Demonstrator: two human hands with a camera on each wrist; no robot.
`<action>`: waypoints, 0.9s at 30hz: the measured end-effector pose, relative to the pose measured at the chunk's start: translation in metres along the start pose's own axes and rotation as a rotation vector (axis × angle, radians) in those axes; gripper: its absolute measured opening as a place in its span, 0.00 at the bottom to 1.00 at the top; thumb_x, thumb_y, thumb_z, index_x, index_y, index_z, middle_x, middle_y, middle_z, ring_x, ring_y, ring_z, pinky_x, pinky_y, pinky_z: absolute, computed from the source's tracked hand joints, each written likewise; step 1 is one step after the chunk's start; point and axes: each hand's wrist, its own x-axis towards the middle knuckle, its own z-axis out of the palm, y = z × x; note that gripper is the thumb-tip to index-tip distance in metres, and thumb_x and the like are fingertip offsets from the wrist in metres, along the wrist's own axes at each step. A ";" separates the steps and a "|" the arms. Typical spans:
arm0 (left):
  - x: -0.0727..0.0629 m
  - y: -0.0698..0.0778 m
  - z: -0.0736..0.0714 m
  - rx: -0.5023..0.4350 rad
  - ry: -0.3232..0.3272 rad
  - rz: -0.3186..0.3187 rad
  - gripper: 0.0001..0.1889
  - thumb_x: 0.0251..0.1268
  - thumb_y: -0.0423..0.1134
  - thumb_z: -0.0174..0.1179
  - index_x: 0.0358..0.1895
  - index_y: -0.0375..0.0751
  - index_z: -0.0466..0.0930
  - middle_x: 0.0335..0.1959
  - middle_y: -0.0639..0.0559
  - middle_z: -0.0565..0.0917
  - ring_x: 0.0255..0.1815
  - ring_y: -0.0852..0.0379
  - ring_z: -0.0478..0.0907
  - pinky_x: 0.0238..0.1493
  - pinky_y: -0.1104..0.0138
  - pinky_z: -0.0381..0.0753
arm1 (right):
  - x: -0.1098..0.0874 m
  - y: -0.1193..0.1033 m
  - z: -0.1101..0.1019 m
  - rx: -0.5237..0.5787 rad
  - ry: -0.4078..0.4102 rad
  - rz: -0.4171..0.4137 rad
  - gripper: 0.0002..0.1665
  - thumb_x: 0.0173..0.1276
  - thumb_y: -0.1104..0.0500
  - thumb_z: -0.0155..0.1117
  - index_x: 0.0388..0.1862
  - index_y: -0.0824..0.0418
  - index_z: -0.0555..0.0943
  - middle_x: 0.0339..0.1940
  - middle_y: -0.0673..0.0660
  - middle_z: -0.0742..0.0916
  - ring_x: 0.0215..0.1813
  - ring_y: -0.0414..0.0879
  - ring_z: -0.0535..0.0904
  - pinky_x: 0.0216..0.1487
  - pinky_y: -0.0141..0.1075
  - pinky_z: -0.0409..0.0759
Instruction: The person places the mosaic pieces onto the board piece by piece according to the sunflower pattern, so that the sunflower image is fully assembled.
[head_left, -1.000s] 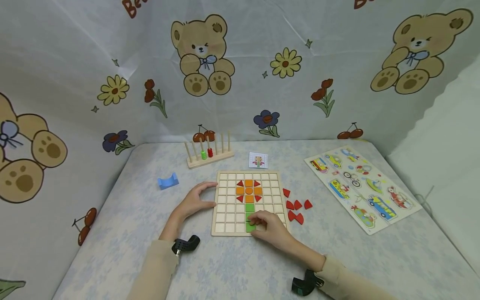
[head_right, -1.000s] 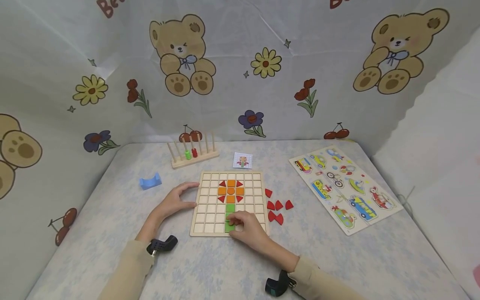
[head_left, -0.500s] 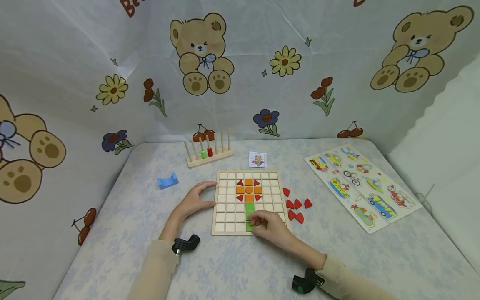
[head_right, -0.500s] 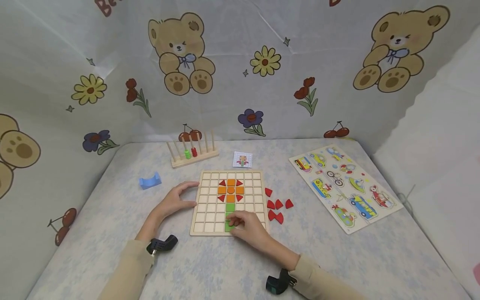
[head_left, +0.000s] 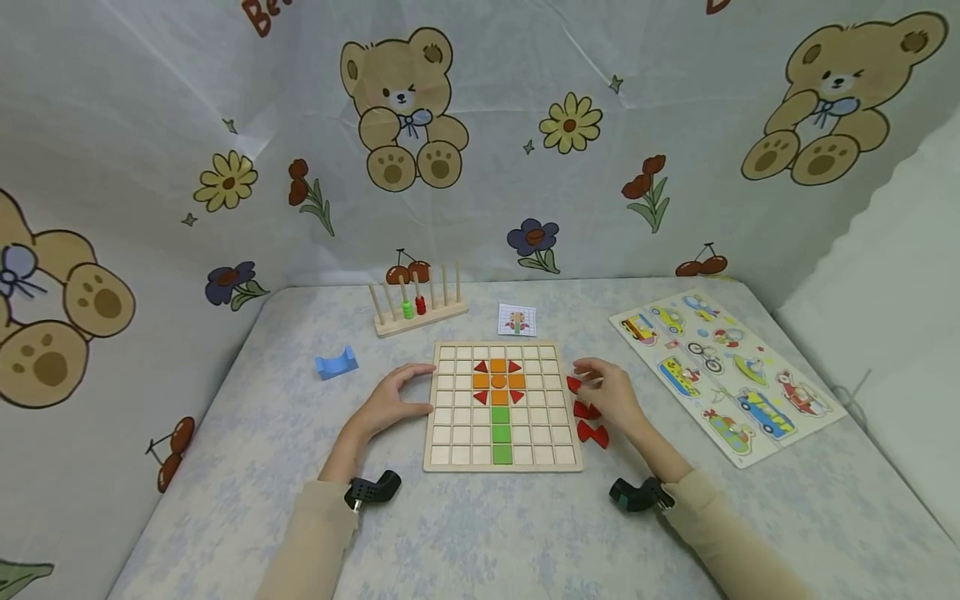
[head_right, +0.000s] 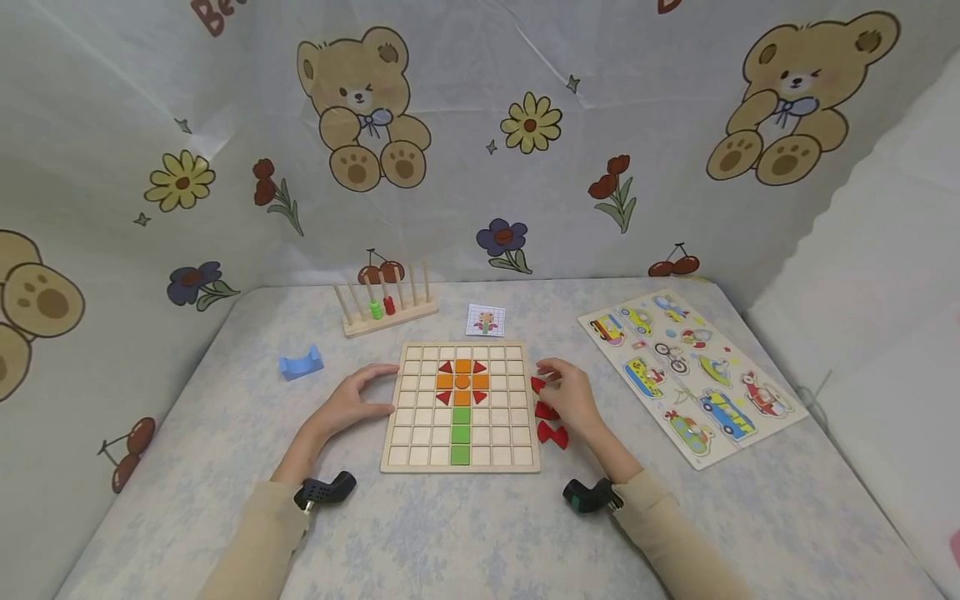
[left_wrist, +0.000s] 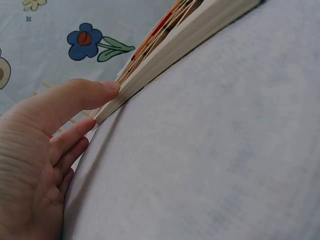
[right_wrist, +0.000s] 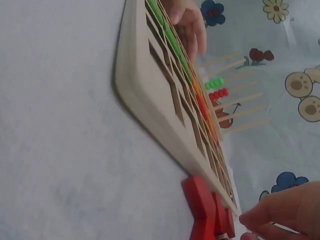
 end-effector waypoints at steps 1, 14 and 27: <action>0.000 0.000 0.000 0.002 -0.001 -0.001 0.36 0.56 0.36 0.73 0.69 0.41 0.71 0.73 0.40 0.69 0.78 0.38 0.56 0.76 0.39 0.54 | 0.001 0.003 -0.001 -0.006 -0.016 -0.008 0.25 0.57 0.77 0.61 0.57 0.74 0.78 0.48 0.69 0.86 0.48 0.61 0.81 0.48 0.46 0.82; 0.000 0.002 0.000 0.011 0.004 -0.013 0.36 0.55 0.37 0.74 0.69 0.44 0.72 0.72 0.44 0.70 0.79 0.42 0.57 0.77 0.41 0.54 | 0.005 0.017 -0.001 -0.042 -0.032 -0.003 0.24 0.58 0.73 0.70 0.55 0.74 0.79 0.43 0.69 0.86 0.34 0.46 0.77 0.30 0.26 0.75; 0.000 0.001 -0.001 0.011 0.006 0.001 0.36 0.55 0.37 0.74 0.69 0.42 0.72 0.72 0.41 0.69 0.78 0.39 0.57 0.76 0.40 0.54 | 0.010 0.028 -0.008 -0.033 -0.071 0.016 0.27 0.58 0.66 0.74 0.56 0.73 0.79 0.39 0.67 0.85 0.32 0.44 0.74 0.27 0.28 0.72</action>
